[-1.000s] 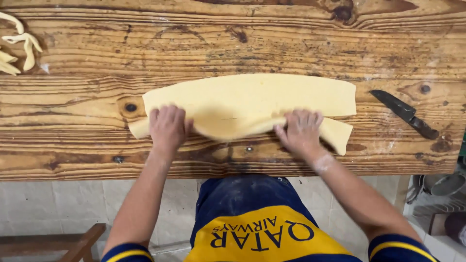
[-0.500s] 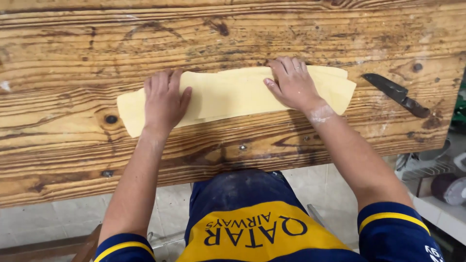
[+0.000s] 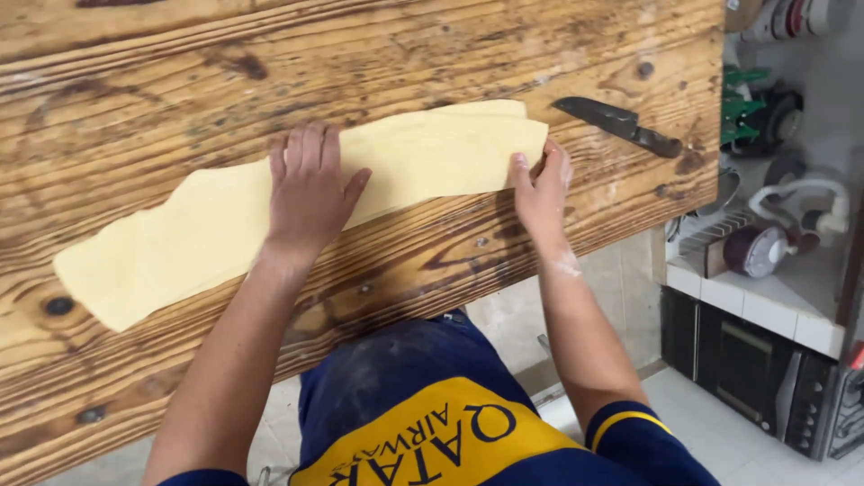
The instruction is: Cutting a sheet of dough into triangles and folding them into pastry shapes on a wooden table.
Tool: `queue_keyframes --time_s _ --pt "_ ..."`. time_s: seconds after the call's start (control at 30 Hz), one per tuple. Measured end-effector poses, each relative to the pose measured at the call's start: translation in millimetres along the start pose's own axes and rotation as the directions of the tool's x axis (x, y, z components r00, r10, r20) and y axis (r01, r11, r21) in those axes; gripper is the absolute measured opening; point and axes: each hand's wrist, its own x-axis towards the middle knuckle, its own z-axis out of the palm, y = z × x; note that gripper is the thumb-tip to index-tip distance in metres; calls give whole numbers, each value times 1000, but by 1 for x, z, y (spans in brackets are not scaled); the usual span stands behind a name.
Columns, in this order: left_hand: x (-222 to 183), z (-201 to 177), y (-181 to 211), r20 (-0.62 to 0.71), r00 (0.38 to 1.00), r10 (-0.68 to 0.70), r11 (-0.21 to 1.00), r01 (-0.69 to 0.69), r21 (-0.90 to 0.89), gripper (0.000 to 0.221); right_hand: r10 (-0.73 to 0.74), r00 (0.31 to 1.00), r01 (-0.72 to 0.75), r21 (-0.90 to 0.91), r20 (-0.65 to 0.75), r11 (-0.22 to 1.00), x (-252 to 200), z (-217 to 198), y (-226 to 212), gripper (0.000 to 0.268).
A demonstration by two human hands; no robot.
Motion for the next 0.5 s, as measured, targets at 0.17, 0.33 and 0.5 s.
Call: queue_keyframes --time_s 0.17,0.33,0.5 --pt "1 5 4 -4 1000 -19 999 19 38 74 4 1000 -11 459 17 888 34 -16 4 21" --pt "-7 -34 7 -64 996 68 995 -72 -65 62 91 945 -237 467 314 852 67 -18 -6 18" --pt "-61 -76 -37 -240 968 -73 978 22 -206 47 -31 960 -92 417 278 904 60 -19 -7 36"
